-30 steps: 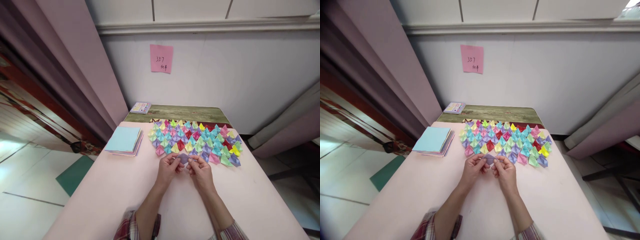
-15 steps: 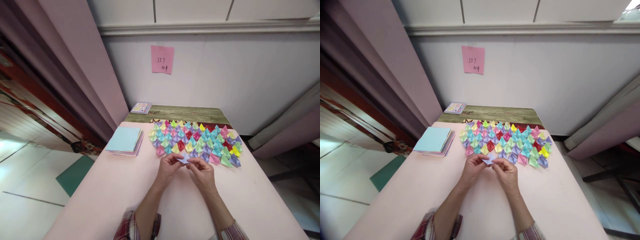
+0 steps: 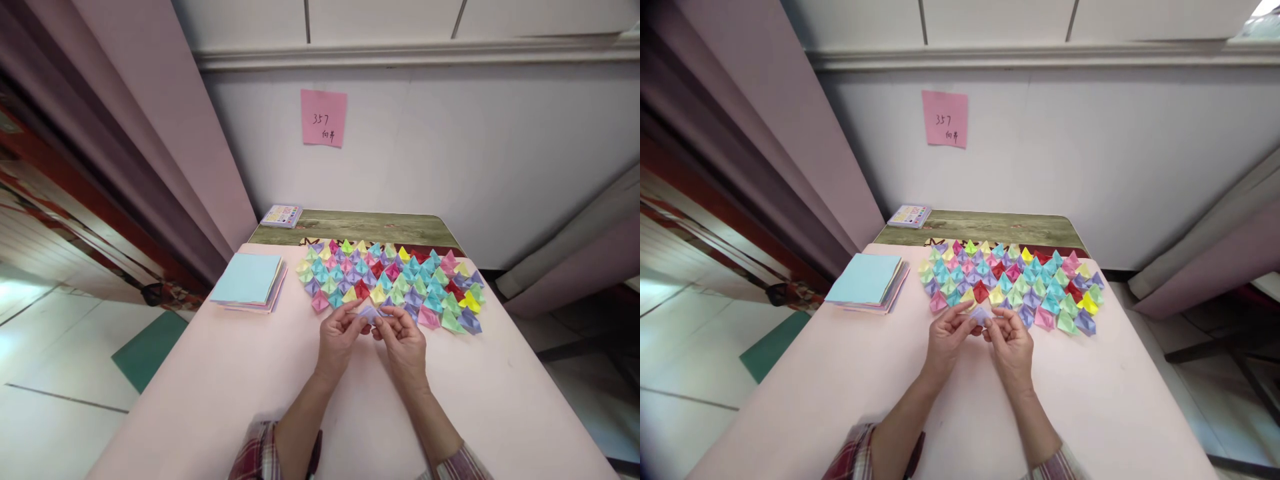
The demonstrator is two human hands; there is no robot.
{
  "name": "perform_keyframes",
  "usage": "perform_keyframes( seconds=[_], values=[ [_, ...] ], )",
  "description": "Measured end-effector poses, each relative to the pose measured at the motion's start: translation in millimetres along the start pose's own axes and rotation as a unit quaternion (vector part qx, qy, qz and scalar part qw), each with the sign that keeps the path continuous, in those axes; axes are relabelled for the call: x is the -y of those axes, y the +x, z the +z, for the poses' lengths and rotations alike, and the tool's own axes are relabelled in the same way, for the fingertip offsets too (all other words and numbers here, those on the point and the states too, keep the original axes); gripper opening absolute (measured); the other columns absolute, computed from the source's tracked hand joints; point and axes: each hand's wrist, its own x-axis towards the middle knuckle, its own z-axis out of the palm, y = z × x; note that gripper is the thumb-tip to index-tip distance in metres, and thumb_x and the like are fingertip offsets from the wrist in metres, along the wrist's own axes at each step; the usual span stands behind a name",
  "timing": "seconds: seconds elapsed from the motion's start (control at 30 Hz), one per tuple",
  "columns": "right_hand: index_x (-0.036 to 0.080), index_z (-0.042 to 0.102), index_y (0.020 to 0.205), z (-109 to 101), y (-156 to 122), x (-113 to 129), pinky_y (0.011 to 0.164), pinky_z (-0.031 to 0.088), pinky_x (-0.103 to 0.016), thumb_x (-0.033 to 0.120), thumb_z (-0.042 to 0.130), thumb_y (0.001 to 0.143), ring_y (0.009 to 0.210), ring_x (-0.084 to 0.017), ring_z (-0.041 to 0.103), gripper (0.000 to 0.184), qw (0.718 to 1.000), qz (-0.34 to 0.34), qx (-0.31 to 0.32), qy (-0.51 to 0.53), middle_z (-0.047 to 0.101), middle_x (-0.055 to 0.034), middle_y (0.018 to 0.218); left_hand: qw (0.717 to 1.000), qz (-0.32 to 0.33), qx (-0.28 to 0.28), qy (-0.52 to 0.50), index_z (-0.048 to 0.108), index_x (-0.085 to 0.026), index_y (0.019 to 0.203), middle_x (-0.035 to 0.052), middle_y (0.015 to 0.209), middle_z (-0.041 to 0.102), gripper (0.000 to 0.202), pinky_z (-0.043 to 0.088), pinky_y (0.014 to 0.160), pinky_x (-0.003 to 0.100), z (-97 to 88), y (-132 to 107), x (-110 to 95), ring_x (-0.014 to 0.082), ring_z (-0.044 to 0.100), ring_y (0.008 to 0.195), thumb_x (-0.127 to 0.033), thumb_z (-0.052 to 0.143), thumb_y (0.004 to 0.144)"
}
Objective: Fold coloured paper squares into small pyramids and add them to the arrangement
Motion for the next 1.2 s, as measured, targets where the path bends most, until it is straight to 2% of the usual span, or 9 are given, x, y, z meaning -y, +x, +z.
perform_keyframes(
  seconds=[0.07, 0.2, 0.3, 0.4, 0.57, 0.7, 0.87, 1.03, 1.2],
  values=[
    [0.021, 0.062, 0.101, 0.1, 0.2, -1.1, 0.061, 0.05, -0.026, 0.041, 0.076, 0.075, 0.059, -0.013, 0.061, 0.036, 1.0, 0.016, -0.002, 0.003, 0.067, 0.0012, 0.066, 1.0, -0.016, 0.0, -0.015, 0.065, -0.016, 0.113, 0.0012, 0.072, 0.072, 0.043, 0.055, 0.071, 0.029, 0.0, 0.8, 0.5, 0.015, 0.068, 0.066, -0.033, 0.076, 0.075],
    [0.02, 0.065, 0.099, -3.4, 3.4, -6.1, 0.057, 0.047, -0.022, 0.042, 0.078, 0.073, 0.056, -0.011, 0.057, 0.037, 0.999, 0.049, 0.018, 0.003, 0.064, 0.0026, 0.062, 0.998, -0.062, 0.01, -0.017, 0.068, -0.012, 0.09, 0.0044, 0.07, 0.072, 0.031, 0.056, 0.067, 0.03, -4.9, 4.8, 0.3, 0.0162, 0.068, 0.062, -0.034, 0.078, 0.071],
    [0.018, 0.069, 0.092, -7.0, 6.3, -10.6, 0.052, 0.042, -0.021, 0.043, 0.078, 0.073, 0.053, -0.01, 0.051, 0.033, 0.996, 0.079, 0.044, -0.004, 0.062, 0.0022, 0.061, 0.997, -0.07, 0.026, 0.002, 0.07, -0.012, 0.087, 0.0049, 0.068, 0.072, 0.028, 0.056, 0.064, 0.029, -8.9, 6.8, 0.9, 0.0151, 0.066, 0.059, -0.035, 0.076, 0.073],
    [0.017, 0.071, 0.082, -9.3, 7.5, -12.6, 0.049, 0.038, -0.021, 0.045, 0.077, 0.073, 0.052, -0.009, 0.048, 0.03, 0.996, 0.08, 0.04, -0.025, 0.06, 0.0017, 0.058, 0.997, -0.026, 0.023, 0.064, 0.074, -0.014, 0.092, 0.0056, 0.073, 0.072, 0.027, 0.055, 0.064, 0.028, -10.6, 6.3, 2.1, 0.0153, 0.065, 0.062, -0.035, 0.073, 0.076],
    [0.017, 0.074, 0.085, -9.2, 7.0, -11.7, 0.046, 0.036, -0.021, 0.045, 0.078, 0.071, 0.049, -0.01, 0.045, 0.032, 0.996, 0.085, 0.011, -0.034, 0.057, 0.0023, 0.054, 0.982, 0.062, 0.011, 0.177, 0.076, -0.018, 0.102, 0.0082, 0.087, 0.073, 0.028, 0.055, 0.07, 0.03, -10.6, 4.1, 3.7, 0.018, 0.066, 0.073, -0.033, 0.069, 0.08],
    [0.017, 0.074, 0.084, -8.3, 7.4, -12.9, 0.048, 0.038, -0.022, 0.045, 0.078, 0.071, 0.05, -0.011, 0.049, 0.031, 0.995, 0.089, 0.018, -0.029, 0.06, 0.0011, 0.056, 0.985, 0.054, 0.024, 0.163, 0.076, -0.017, 0.099, 0.0068, 0.08, 0.071, 0.026, 0.054, 0.067, 0.029, -11.3, 4.6, 3.0, 0.016, 0.064, 0.068, -0.033, 0.065, 0.083],
    [0.018, 0.074, 0.087, -8.3, 8.3, -11.9, 0.062, 0.048, -0.027, 0.045, 0.079, 0.069, 0.067, -0.017, 0.062, 0.033, 0.995, 0.083, 0.05, -0.034, 0.072, -0.0052, 0.077, 0.987, 0.026, 0.056, 0.149, 0.075, -0.016, 0.089, 0.0053, 0.078, 0.068, 0.019, 0.053, 0.064, 0.026, -11.0, 3.9, -0.9, 0.0149, 0.062, 0.067, -0.03, 0.063, 0.083],
    [0.016, 0.07, 0.074, -9.8, 6.5, -4.5, 0.05, 0.036, -0.022, 0.046, 0.076, 0.072, 0.053, -0.012, 0.05, 0.031, 0.991, 0.083, 0.068, -0.082, 0.063, -0.0007, 0.06, 0.985, 0.006, 0.088, 0.148, 0.07, -0.016, 0.082, 0.0022, 0.072, 0.063, 0.018, 0.048, 0.06, 0.023, -9.4, 3.0, -2.2, 0.0117, 0.057, 0.062, -0.031, 0.061, 0.084],
    [0.016, 0.067, 0.068, -10.2, 5.0, 1.4, 0.051, 0.034, -0.023, 0.046, 0.074, 0.072, 0.053, -0.01, 0.044, 0.031, 0.995, 0.074, 0.021, -0.065, 0.056, 0.0019, 0.057, 0.995, -0.051, 0.065, 0.047, 0.059, -0.017, 0.099, -0.0011, 0.065, 0.063, 0.029, 0.05, 0.062, 0.025, -7.5, 2.6, -1.3, 0.0129, 0.06, 0.061, -0.039, 0.066, 0.082]
  ],
)
